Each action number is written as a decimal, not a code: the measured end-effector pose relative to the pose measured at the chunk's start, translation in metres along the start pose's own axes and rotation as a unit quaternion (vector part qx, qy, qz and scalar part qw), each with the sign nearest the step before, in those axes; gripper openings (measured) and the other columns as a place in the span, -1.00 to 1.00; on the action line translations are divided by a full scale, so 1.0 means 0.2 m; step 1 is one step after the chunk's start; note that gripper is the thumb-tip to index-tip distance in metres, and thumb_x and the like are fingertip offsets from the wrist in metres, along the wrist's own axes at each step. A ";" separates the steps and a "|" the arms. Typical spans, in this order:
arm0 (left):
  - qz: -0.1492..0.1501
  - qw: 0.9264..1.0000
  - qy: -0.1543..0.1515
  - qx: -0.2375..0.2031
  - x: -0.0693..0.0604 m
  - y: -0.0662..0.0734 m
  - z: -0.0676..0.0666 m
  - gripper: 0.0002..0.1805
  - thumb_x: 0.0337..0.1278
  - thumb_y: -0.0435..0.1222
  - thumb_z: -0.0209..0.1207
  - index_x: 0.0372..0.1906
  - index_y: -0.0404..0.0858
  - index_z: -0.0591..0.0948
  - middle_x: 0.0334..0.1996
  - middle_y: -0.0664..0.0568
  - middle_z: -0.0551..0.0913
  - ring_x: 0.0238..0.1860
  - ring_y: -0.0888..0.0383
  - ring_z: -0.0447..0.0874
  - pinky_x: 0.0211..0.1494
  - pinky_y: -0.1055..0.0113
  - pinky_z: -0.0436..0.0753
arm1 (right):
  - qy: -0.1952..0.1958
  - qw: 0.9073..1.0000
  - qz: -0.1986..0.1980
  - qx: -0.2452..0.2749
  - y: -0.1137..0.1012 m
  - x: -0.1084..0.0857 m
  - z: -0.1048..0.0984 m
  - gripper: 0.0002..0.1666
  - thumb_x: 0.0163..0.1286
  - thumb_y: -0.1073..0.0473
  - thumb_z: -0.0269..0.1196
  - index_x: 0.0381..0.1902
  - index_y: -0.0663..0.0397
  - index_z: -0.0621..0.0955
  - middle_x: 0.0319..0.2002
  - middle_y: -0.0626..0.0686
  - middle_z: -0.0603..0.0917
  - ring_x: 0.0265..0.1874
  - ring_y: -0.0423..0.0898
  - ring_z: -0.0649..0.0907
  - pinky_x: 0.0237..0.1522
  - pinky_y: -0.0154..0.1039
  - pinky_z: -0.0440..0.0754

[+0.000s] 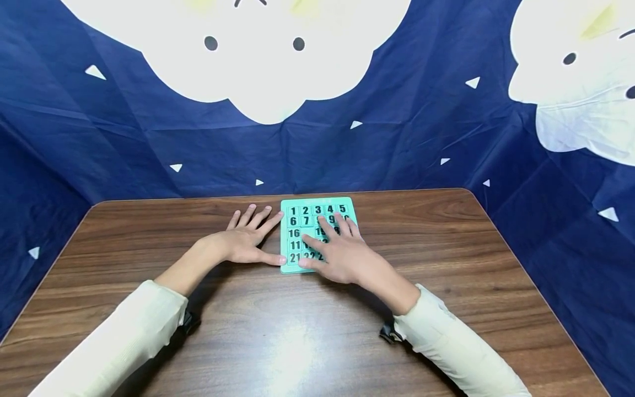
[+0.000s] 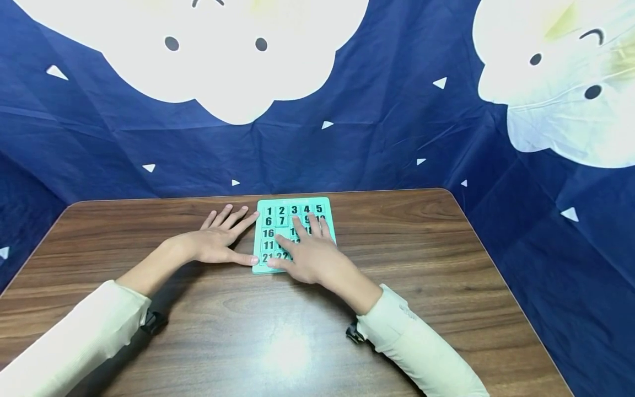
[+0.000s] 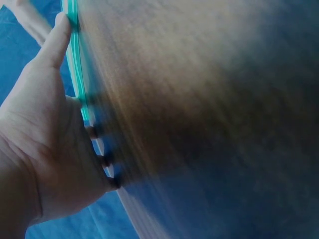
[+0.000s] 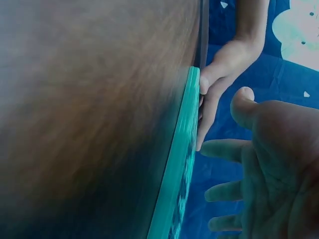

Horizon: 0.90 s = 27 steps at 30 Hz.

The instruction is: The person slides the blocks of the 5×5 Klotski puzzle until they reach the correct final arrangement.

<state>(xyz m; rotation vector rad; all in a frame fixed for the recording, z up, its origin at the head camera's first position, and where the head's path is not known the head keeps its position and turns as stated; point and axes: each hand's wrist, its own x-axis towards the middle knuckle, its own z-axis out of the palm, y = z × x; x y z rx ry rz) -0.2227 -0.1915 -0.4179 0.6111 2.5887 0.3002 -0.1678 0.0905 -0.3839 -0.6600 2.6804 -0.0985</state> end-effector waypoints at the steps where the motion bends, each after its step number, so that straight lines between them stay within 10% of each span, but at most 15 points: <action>1: 0.000 1.000 0.000 -0.002 0.00 0.00 0.00 0.42 0.25 0.65 0.17 0.91 0.12 -0.28 0.91 -0.13 -0.39 0.86 -0.40 -0.62 0.81 -0.49 -0.50 | -0.003 1.000 -0.001 -0.002 0.01 -0.02 0.01 -0.13 0.71 -0.62 -0.12 0.83 -0.62 0.21 0.91 0.10 -0.14 0.88 0.36 -0.24 0.87 0.40 -0.24; 15: -0.005 1.000 -0.002 -0.003 0.00 0.01 0.00 0.42 0.27 0.64 0.18 0.91 0.12 -0.28 0.91 -0.13 -0.39 0.87 -0.39 -0.63 0.82 -0.47 -0.51 | -0.018 1.000 0.022 -0.003 0.04 0.05 -0.02 -0.09 0.69 -0.65 -0.16 0.85 -0.62 0.15 0.91 0.09 -0.18 0.88 0.36 -0.26 0.87 0.41 -0.25; 27: -0.001 1.000 0.005 -0.006 -0.01 0.01 0.00 0.43 0.26 0.62 0.21 0.92 0.10 -0.26 0.91 -0.14 -0.38 0.86 -0.40 -0.62 0.82 -0.47 -0.50 | -0.022 0.999 0.032 -0.014 0.09 -0.11 -0.02 -0.08 0.72 -0.60 -0.09 0.84 -0.46 0.25 0.90 0.18 -0.11 0.87 0.41 -0.22 0.86 0.42 -0.22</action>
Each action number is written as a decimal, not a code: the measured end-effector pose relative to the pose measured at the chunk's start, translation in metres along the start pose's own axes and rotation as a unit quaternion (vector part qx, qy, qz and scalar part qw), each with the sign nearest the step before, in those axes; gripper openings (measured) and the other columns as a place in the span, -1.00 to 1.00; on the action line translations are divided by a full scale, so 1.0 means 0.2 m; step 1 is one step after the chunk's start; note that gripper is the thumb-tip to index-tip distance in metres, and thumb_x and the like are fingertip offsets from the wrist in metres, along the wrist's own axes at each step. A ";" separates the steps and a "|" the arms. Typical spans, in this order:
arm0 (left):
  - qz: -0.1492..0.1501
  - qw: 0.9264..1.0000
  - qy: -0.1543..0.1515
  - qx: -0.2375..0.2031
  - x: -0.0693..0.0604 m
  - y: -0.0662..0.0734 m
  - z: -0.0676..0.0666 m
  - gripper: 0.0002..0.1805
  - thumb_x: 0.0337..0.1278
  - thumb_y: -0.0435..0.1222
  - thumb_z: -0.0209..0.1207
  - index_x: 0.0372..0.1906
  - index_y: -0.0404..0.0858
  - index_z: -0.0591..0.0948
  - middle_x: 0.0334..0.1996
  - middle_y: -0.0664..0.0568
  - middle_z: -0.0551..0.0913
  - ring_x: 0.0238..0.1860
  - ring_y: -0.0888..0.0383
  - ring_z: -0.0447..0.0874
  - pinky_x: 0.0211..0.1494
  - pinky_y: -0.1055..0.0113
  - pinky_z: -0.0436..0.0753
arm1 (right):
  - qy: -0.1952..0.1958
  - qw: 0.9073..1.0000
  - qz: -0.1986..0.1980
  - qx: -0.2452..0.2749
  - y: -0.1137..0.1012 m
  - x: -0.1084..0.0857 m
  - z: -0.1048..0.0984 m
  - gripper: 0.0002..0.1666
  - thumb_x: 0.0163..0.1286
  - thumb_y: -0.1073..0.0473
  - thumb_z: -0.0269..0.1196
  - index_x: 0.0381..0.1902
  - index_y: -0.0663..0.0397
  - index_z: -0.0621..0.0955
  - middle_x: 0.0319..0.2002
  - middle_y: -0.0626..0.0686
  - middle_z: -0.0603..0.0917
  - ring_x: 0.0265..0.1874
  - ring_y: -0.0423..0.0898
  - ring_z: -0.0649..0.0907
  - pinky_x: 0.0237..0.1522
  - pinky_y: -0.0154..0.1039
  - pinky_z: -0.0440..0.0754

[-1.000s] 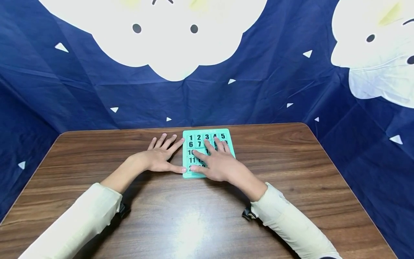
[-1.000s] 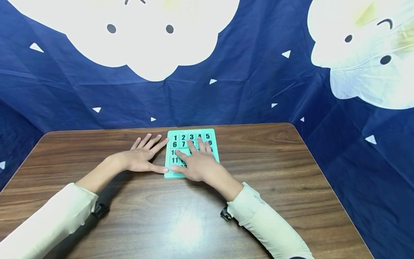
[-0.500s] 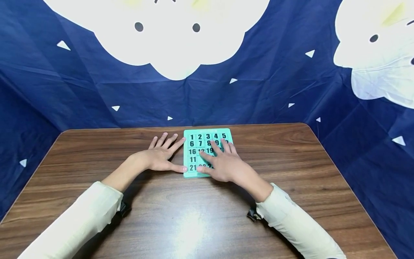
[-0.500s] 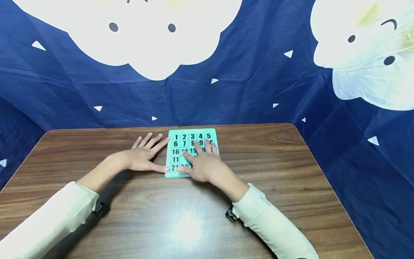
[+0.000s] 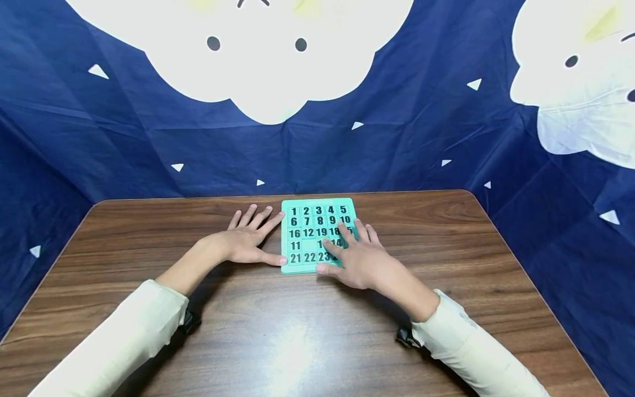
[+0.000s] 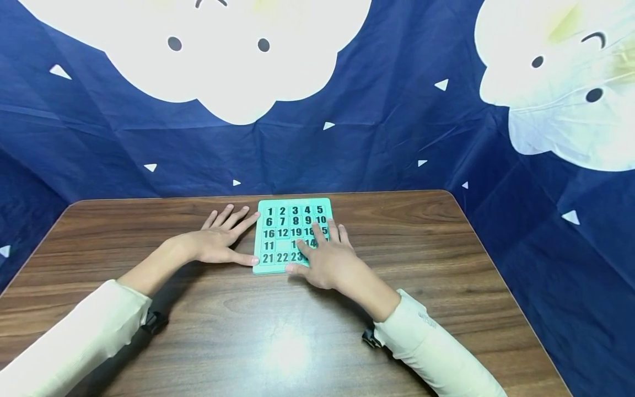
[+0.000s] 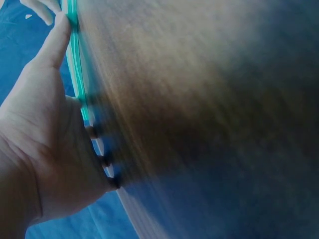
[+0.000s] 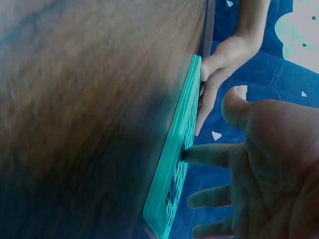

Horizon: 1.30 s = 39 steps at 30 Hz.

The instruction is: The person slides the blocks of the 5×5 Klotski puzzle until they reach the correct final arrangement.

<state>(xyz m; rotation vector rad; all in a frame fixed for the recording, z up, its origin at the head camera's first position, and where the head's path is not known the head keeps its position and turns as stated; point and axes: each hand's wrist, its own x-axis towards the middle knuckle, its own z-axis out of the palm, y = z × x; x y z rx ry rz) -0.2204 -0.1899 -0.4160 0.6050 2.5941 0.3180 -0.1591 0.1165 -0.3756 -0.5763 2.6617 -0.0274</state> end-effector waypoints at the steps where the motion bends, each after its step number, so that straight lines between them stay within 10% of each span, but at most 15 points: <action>1: 0.001 1.000 0.000 0.001 0.00 0.00 0.00 0.43 0.26 0.61 0.22 0.92 0.10 -0.26 0.91 -0.14 -0.38 0.86 -0.40 -0.62 0.82 -0.48 -0.50 | 0.001 1.000 -0.001 0.002 -0.01 0.00 0.00 -0.08 0.71 -0.61 -0.08 0.84 -0.47 0.24 0.90 0.18 -0.11 0.87 0.41 -0.21 0.86 0.42 -0.21; 18: -0.003 1.000 -0.003 0.002 0.00 -0.02 0.01 0.43 0.24 0.65 0.18 0.91 0.13 -0.28 0.91 -0.13 -0.39 0.86 -0.40 -0.63 0.81 -0.49 -0.51 | 0.007 0.999 0.021 0.023 0.00 0.15 0.00 -0.03 0.70 -0.65 -0.15 0.88 -0.51 0.08 0.90 0.17 -0.19 0.87 0.41 -0.25 0.86 0.42 -0.23; 28: 0.005 1.000 0.000 0.006 0.01 -0.01 -0.01 0.44 0.24 0.63 0.21 0.92 0.11 -0.27 0.91 -0.14 -0.38 0.86 -0.41 -0.63 0.81 -0.49 -0.50 | 0.028 0.999 -0.007 0.014 -0.04 -0.02 0.05 -0.02 0.68 -0.61 0.01 0.86 -0.40 0.21 0.90 0.21 -0.11 0.86 0.44 -0.16 0.86 0.43 -0.15; 39: 0.001 1.000 -0.005 0.009 0.01 -0.01 0.00 0.43 0.26 0.64 0.18 0.91 0.11 -0.28 0.91 -0.15 -0.38 0.86 -0.43 -0.62 0.80 -0.52 -0.49 | 0.004 1.000 0.006 0.020 -0.07 0.16 -0.02 -0.07 0.68 -0.66 -0.12 0.86 -0.62 0.12 0.91 0.13 -0.20 0.88 0.38 -0.26 0.87 0.40 -0.22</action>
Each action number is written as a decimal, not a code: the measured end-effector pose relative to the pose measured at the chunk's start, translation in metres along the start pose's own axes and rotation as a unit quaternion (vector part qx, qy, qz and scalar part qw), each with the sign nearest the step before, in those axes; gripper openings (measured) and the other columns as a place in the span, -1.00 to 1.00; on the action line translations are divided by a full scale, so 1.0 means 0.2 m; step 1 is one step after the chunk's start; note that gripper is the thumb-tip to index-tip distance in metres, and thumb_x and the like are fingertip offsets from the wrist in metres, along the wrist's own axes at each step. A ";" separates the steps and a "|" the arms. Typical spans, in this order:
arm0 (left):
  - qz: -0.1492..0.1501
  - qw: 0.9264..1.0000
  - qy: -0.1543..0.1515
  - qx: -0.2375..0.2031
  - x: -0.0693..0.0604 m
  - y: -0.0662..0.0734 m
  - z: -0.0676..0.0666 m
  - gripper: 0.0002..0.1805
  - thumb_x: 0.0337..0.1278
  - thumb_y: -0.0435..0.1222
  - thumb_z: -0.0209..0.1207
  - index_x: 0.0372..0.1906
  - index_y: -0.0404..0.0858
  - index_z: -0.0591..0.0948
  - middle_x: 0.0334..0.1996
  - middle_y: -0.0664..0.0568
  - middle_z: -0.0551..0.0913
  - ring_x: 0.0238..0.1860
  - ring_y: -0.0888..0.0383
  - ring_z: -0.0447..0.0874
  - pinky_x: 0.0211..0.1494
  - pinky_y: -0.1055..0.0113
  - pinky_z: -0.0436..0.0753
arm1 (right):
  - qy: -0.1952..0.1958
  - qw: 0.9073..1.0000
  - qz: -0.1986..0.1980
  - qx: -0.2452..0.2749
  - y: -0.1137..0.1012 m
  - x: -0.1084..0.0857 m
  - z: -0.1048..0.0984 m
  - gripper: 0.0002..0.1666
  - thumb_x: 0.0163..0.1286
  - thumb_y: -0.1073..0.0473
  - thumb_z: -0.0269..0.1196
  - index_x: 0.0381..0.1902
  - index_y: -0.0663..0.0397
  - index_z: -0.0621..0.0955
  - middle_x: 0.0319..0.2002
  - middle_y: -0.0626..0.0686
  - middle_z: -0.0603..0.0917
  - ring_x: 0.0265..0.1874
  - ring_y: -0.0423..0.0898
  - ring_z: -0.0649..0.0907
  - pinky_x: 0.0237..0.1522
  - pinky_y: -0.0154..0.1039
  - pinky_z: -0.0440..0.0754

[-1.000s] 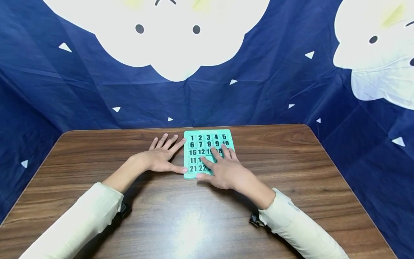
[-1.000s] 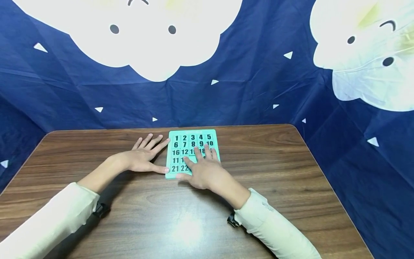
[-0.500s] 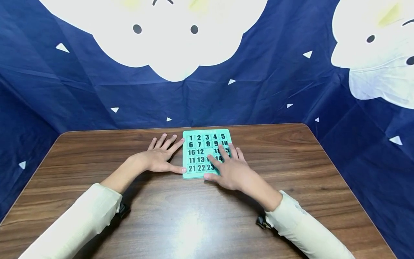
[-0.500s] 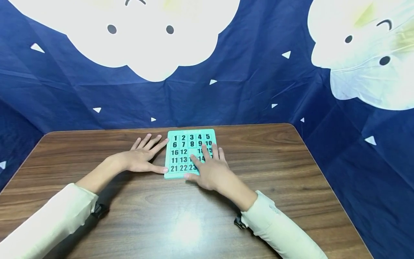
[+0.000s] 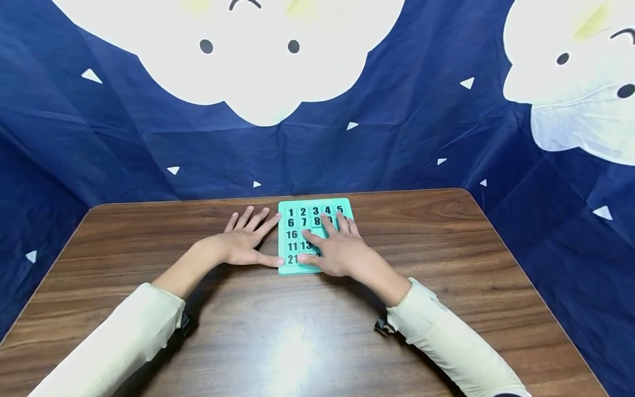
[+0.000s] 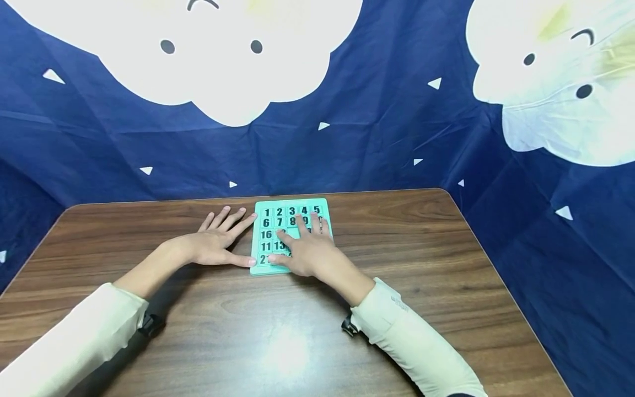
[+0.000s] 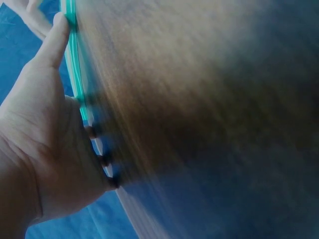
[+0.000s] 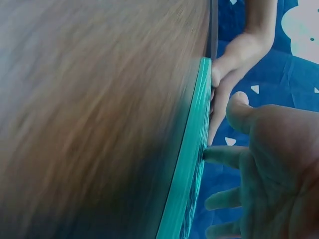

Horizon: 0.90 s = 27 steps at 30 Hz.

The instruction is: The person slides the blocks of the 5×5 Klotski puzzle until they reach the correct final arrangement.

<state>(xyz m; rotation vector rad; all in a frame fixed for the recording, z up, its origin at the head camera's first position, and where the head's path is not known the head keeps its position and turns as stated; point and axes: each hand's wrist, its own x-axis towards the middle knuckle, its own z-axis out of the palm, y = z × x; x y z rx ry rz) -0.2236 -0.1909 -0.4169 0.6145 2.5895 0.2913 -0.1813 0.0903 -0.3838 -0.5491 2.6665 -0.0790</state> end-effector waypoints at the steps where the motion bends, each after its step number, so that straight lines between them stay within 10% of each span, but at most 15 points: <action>1: 0.001 1.000 0.002 -0.002 0.00 0.00 0.00 0.43 0.25 0.64 0.19 0.92 0.11 -0.27 0.91 -0.16 -0.38 0.86 -0.43 -0.62 0.80 -0.53 -0.49 | -0.003 1.000 0.008 0.000 0.01 0.00 0.00 -0.07 0.68 -0.66 -0.11 0.85 -0.63 0.13 0.91 0.13 -0.20 0.88 0.38 -0.26 0.87 0.40 -0.22; 7: -0.002 1.000 0.005 0.002 -0.01 -0.01 -0.01 0.44 0.24 0.64 0.19 0.92 0.11 -0.28 0.91 -0.13 -0.40 0.86 -0.40 -0.65 0.80 -0.49 -0.52 | -0.008 0.999 0.037 -0.014 0.05 -0.04 -0.03 -0.02 0.67 -0.65 -0.07 0.87 -0.52 0.14 0.91 0.16 -0.17 0.87 0.39 -0.25 0.87 0.39 -0.22; 17: -0.004 1.000 0.002 -0.006 -0.03 -0.01 -0.01 0.42 0.27 0.64 0.18 0.92 0.11 -0.27 0.91 -0.16 -0.38 0.86 -0.42 -0.62 0.80 -0.51 -0.51 | 0.014 0.999 -0.041 -0.022 -0.11 0.07 0.00 -0.08 0.68 -0.66 -0.13 0.86 -0.66 0.10 0.91 0.11 -0.18 0.88 0.37 -0.22 0.87 0.39 -0.19; 27: 0.001 1.000 0.002 -0.007 0.00 0.00 0.01 0.43 0.26 0.64 0.18 0.91 0.12 -0.28 0.91 -0.14 -0.39 0.86 -0.41 -0.63 0.80 -0.50 -0.51 | -0.003 1.000 0.017 -0.020 0.01 -0.01 0.00 -0.10 0.68 -0.65 -0.11 0.84 -0.70 0.12 0.91 0.12 -0.19 0.88 0.37 -0.24 0.87 0.39 -0.23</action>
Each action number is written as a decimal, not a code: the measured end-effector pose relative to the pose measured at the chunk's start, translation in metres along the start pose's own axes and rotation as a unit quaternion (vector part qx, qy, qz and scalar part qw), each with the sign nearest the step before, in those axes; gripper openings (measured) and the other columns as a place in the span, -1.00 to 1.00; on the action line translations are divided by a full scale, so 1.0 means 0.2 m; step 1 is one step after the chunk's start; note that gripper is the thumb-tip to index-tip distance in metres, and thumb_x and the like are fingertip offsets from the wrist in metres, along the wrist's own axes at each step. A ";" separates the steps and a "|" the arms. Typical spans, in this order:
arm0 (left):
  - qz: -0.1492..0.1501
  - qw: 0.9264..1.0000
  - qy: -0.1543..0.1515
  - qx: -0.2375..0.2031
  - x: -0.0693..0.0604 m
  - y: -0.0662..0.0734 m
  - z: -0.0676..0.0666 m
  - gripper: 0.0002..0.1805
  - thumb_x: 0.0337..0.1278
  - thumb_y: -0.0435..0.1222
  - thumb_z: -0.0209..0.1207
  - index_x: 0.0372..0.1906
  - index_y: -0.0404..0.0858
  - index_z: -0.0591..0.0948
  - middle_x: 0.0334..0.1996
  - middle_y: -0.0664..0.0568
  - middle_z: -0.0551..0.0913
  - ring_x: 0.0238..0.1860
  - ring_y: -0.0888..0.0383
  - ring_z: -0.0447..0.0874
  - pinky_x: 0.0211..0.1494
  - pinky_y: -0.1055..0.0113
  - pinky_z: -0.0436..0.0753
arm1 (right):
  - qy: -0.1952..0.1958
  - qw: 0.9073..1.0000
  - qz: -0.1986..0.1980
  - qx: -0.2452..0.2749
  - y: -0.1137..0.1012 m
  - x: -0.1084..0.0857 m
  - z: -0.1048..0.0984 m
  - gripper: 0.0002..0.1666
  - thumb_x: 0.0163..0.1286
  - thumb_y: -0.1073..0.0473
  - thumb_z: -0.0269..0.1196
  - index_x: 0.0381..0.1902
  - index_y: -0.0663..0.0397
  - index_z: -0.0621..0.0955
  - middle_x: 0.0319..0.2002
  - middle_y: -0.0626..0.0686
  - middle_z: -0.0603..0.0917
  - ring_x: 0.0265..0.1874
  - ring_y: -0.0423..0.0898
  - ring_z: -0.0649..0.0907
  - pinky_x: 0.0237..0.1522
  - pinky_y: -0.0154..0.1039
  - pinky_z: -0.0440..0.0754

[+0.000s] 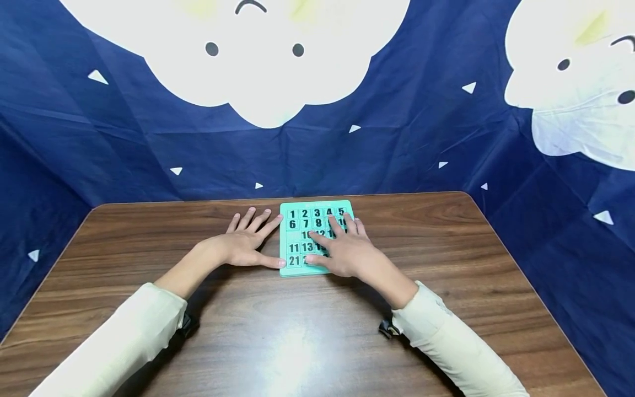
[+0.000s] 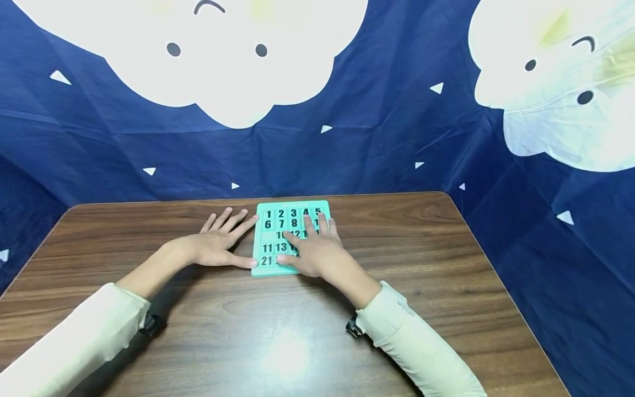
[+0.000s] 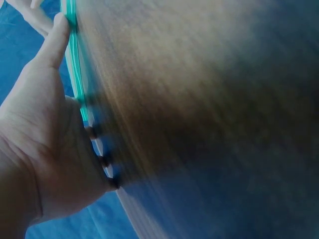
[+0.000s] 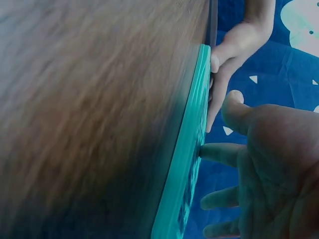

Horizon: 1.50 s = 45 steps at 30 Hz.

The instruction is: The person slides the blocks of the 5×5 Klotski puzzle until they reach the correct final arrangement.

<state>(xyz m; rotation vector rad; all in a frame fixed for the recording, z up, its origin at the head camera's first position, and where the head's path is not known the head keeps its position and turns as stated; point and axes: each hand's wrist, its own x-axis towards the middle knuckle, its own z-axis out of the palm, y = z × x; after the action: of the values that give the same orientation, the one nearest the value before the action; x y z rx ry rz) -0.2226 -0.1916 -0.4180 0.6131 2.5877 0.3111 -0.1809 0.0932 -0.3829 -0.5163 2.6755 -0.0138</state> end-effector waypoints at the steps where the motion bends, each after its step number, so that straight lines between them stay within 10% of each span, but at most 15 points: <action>1: 0.000 1.000 0.000 0.000 0.00 0.00 0.00 0.43 0.26 0.64 0.18 0.91 0.12 -0.28 0.91 -0.14 -0.39 0.86 -0.41 -0.63 0.81 -0.50 -0.51 | 0.002 1.000 -0.003 -0.002 0.00 -0.01 0.00 -0.10 0.68 -0.65 -0.10 0.85 -0.69 0.12 0.91 0.12 -0.19 0.88 0.38 -0.23 0.87 0.40 -0.22; 8: 0.002 1.000 0.002 0.004 0.01 0.01 0.01 0.43 0.26 0.64 0.18 0.91 0.12 -0.28 0.91 -0.14 -0.38 0.86 -0.41 -0.63 0.80 -0.50 -0.51 | 0.005 0.998 -0.063 -0.016 -0.09 -0.06 0.04 -0.12 0.70 -0.63 -0.12 0.84 -0.69 0.13 0.91 0.12 -0.14 0.87 0.40 -0.20 0.87 0.41 -0.17; 18: -0.003 1.000 -0.003 0.000 0.00 0.00 0.01 0.42 0.28 0.64 0.17 0.91 0.11 -0.28 0.91 -0.14 -0.39 0.86 -0.40 -0.64 0.80 -0.50 -0.52 | 0.012 1.000 -0.026 -0.004 -0.12 0.06 0.01 -0.09 0.69 -0.66 -0.21 0.85 -0.64 0.11 0.91 0.12 -0.20 0.88 0.37 -0.21 0.88 0.38 -0.18; 30: 0.004 1.000 0.008 0.000 0.00 0.00 0.01 0.42 0.27 0.62 0.19 0.92 0.11 -0.27 0.91 -0.15 -0.37 0.86 -0.42 -0.62 0.80 -0.51 -0.50 | 0.018 0.999 -0.041 -0.009 -0.10 -0.12 0.07 -0.05 0.70 -0.65 -0.17 0.85 -0.45 0.23 0.91 0.12 -0.11 0.88 0.37 -0.17 0.87 0.38 -0.14; 45: -0.002 1.000 0.001 0.005 0.00 0.01 0.00 0.43 0.26 0.63 0.19 0.92 0.11 -0.28 0.91 -0.15 -0.37 0.86 -0.42 -0.63 0.81 -0.51 -0.49 | 0.045 0.999 -0.027 0.004 -0.10 0.00 0.03 0.03 0.69 -0.67 -0.19 0.88 -0.34 0.18 0.91 0.15 -0.15 0.88 0.36 -0.18 0.88 0.36 -0.15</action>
<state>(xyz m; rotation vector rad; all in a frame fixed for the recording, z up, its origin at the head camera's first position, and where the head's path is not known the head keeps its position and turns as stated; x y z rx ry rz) -0.2218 -0.1897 -0.4181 0.6127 2.5934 0.2972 -0.1726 0.0754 -0.3865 -0.5984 2.7465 -0.0632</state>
